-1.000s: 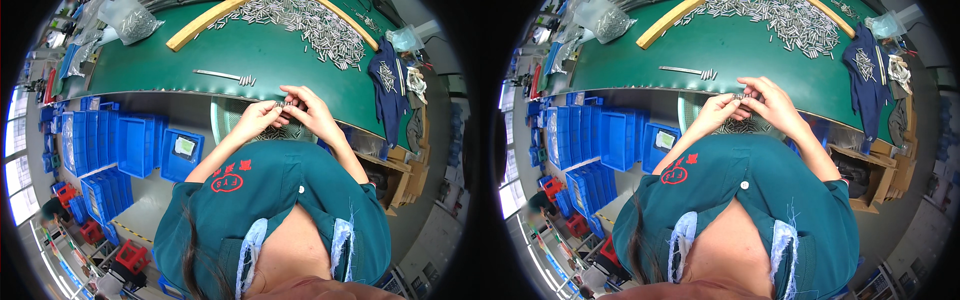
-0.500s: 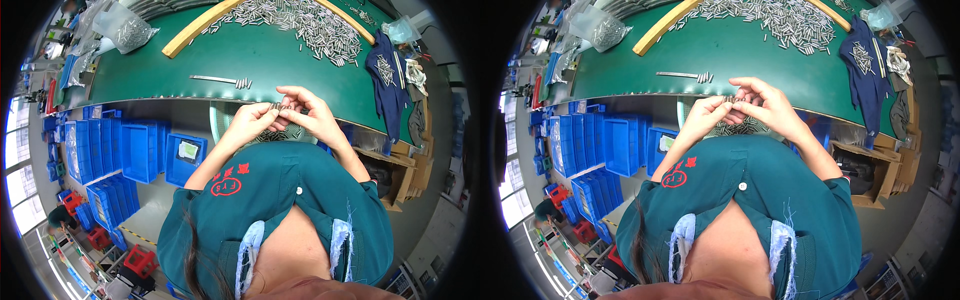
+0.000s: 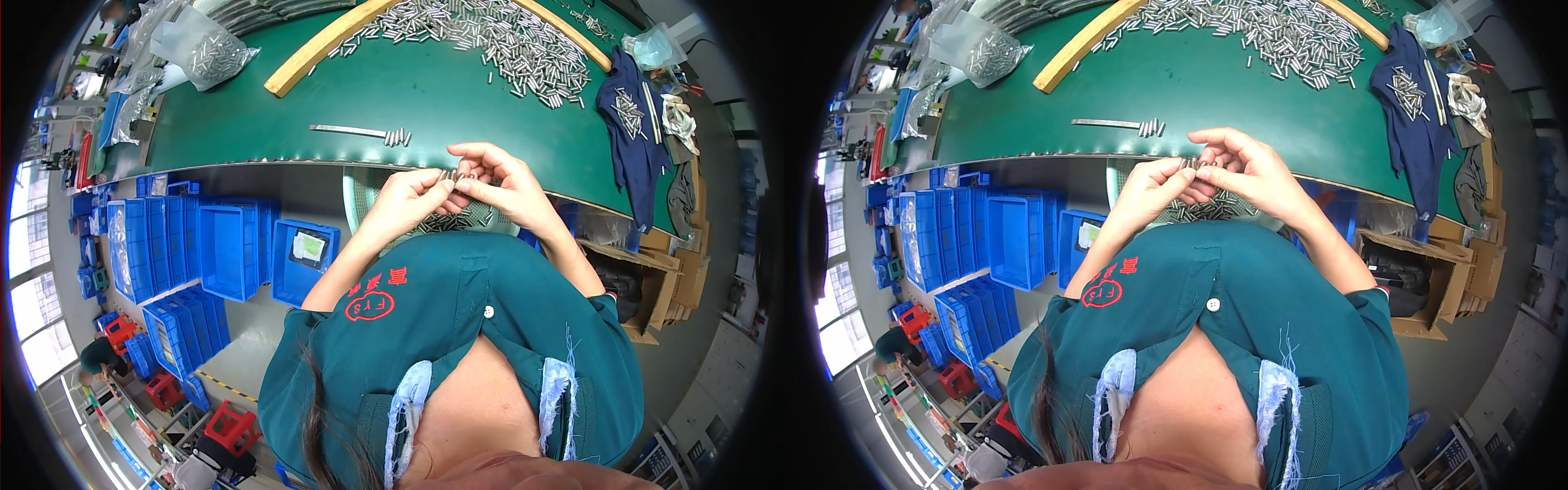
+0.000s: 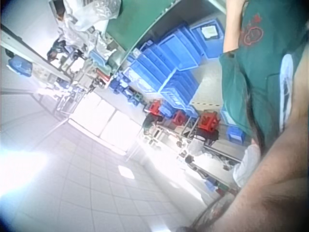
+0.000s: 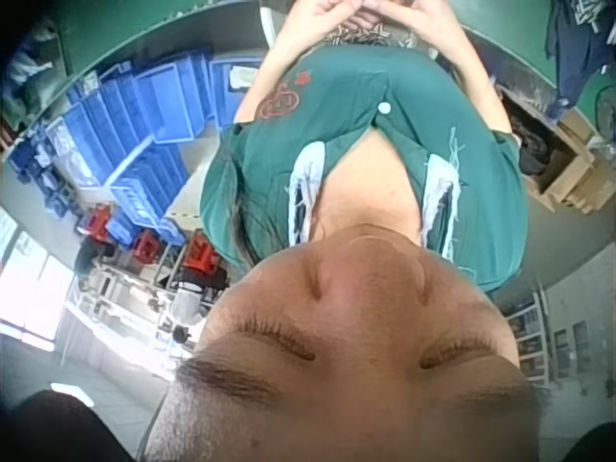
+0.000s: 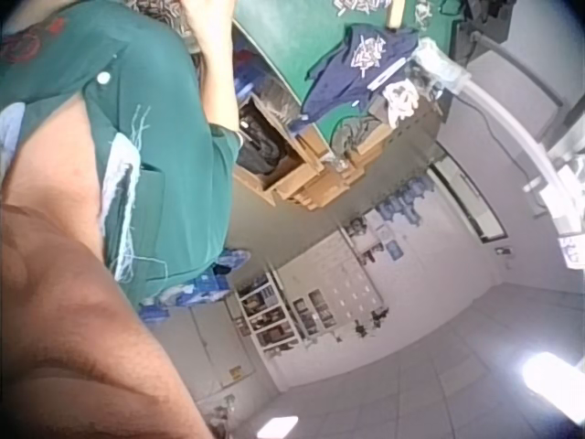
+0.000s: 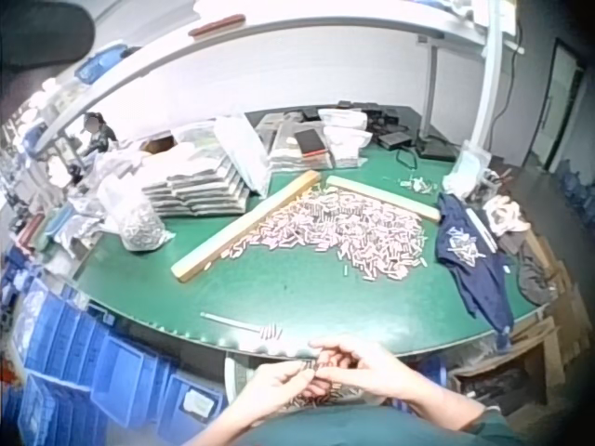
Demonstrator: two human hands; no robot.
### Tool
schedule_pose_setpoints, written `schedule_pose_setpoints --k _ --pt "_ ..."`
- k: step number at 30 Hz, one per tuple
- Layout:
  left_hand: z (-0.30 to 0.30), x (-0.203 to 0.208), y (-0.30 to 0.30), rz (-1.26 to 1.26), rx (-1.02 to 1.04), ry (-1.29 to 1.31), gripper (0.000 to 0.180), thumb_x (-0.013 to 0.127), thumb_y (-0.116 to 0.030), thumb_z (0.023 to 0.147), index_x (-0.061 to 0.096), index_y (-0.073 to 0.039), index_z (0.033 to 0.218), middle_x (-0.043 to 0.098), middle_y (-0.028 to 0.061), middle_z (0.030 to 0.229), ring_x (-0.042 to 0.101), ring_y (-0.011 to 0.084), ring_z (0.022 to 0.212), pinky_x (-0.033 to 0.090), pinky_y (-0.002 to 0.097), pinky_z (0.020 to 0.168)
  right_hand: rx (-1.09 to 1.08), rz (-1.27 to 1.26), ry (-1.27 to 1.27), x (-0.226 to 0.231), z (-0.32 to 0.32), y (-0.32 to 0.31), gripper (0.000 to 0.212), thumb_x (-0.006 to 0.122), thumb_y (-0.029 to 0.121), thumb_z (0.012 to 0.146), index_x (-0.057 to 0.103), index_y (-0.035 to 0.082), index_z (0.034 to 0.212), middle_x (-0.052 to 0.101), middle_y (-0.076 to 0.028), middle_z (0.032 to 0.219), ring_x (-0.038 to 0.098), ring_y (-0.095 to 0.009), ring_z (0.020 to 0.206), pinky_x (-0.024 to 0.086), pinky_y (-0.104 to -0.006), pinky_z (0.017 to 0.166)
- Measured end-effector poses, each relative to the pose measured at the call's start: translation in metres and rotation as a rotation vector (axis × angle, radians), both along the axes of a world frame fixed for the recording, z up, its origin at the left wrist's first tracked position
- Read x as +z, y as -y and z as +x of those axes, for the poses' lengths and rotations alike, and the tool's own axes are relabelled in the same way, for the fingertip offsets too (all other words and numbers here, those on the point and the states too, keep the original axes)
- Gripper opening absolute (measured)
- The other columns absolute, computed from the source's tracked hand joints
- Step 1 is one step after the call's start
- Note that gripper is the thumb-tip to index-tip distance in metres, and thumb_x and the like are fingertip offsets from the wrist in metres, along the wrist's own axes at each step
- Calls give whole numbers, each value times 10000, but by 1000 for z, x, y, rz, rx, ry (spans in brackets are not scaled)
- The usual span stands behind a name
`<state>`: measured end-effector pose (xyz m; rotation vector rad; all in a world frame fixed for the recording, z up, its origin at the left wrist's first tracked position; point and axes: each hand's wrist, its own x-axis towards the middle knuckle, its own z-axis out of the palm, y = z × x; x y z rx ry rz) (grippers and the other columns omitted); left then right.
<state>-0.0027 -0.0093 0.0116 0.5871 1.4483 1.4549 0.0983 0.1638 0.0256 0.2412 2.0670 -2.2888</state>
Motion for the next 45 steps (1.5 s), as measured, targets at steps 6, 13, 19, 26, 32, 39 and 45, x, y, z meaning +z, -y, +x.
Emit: schedule_pose_setpoints --k 6,13,19,26,32,39,45 --pt "-10 5 7 10 33 -85 284 467 -189 983 622 44 1029 691 143 912 681 181 824 544 275 738 -58 -512 204 -6 -1 1 377 620 124 904 525 24 1255 587 -12 997 542 -61 832 465 -197 700" --pt "-19 12 15 -10 114 -88 283 478 -192 974 630 43 1015 696 140 894 680 175 806 540 277 735 -8 -518 300 -12 6 8 361 621 157 908 539 27 1234 577 13 945 530 -47 780 465 -197 730" --pt "-18 12 16 18 82 -104 287 483 -203 977 633 39 1013 693 131 882 679 174 805 544 272 737 89 -209 135 -10 6 7 427 629 59 885 501 -3 1287 533 -35 1085 542 -57 928 471 -210 813" --pt "-16 8 11 -21 14 -35 270 498 -171 954 651 47 999 696 119 863 676 155 781 544 262 708 -23 -45 -50 0 -7 8 390 641 114 890 543 47 1261 564 -13 1029 535 -49 826 463 -197 736" --pt "-13 1 9 10 -43 -109 280 504 -201 960 658 29 992 699 102 868 676 149 772 556 276 709 13 125 -102 2 -14 8 367 633 133 892 564 57 1244 584 0 944 532 -45 773 446 -194 668" --pt "-16 2 7 40 -133 49 301 466 -224 985 644 19 995 699 117 888 684 162 784 551 265 697 72 -73 -49 1 -16 5 385 609 123 917 513 3 1270 578 -18 1007 557 -71 873 471 -213 792" --pt "-16 4 7 44 -139 117 301 451 -218 989 636 18 999 699 119 898 687 167 782 549 260 698 74 -226 -36 0 -16 2 391 608 109 913 507 1 1275 583 -32 1027 580 -92 902 486 -230 820"
